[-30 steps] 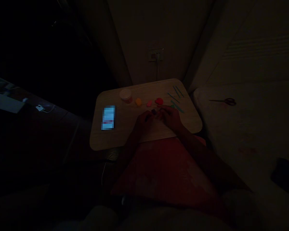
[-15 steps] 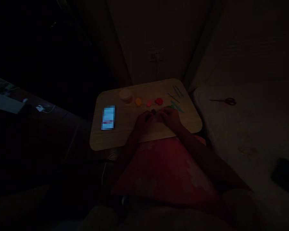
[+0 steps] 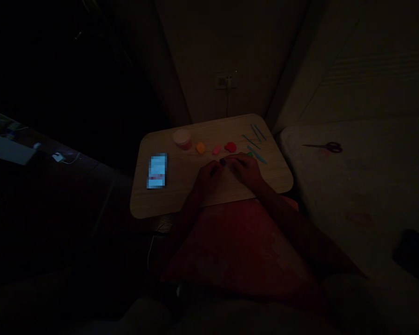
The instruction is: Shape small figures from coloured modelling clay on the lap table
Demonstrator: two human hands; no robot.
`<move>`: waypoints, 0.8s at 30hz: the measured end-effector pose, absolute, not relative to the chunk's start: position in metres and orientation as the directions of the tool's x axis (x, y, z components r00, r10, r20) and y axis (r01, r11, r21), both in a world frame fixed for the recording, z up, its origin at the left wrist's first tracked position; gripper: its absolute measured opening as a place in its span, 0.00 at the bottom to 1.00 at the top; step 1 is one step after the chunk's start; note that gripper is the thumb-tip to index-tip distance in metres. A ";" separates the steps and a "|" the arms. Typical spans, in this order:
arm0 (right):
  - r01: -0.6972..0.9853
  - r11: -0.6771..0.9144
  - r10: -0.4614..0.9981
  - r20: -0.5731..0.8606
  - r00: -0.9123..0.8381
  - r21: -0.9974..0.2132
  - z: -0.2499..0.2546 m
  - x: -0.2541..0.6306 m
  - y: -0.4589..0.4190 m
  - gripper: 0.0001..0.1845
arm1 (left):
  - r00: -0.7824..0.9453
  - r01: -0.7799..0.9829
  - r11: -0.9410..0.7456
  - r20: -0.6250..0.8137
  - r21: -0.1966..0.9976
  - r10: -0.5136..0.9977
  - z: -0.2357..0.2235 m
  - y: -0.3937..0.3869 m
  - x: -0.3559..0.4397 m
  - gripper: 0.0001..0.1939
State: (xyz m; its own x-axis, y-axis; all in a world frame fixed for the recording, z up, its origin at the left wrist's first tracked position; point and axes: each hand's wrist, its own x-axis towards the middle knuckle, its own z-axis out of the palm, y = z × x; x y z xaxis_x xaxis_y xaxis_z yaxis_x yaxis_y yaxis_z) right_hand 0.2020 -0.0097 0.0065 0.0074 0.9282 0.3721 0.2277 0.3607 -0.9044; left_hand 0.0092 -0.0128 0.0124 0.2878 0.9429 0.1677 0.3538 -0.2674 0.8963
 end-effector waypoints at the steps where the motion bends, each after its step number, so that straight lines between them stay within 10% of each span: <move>1: 0.225 0.377 0.922 0.387 0.001 -0.899 0.006 0.202 -0.009 0.13 | 0.288 0.352 -0.266 0.167 0.897 0.943 0.012 -0.013 0.009 0.07; 24: 0.357 0.254 0.962 0.272 0.000 -0.899 0.010 0.202 -0.012 0.13 | 0.283 0.360 -0.281 0.183 0.890 0.941 0.009 -0.011 0.008 0.07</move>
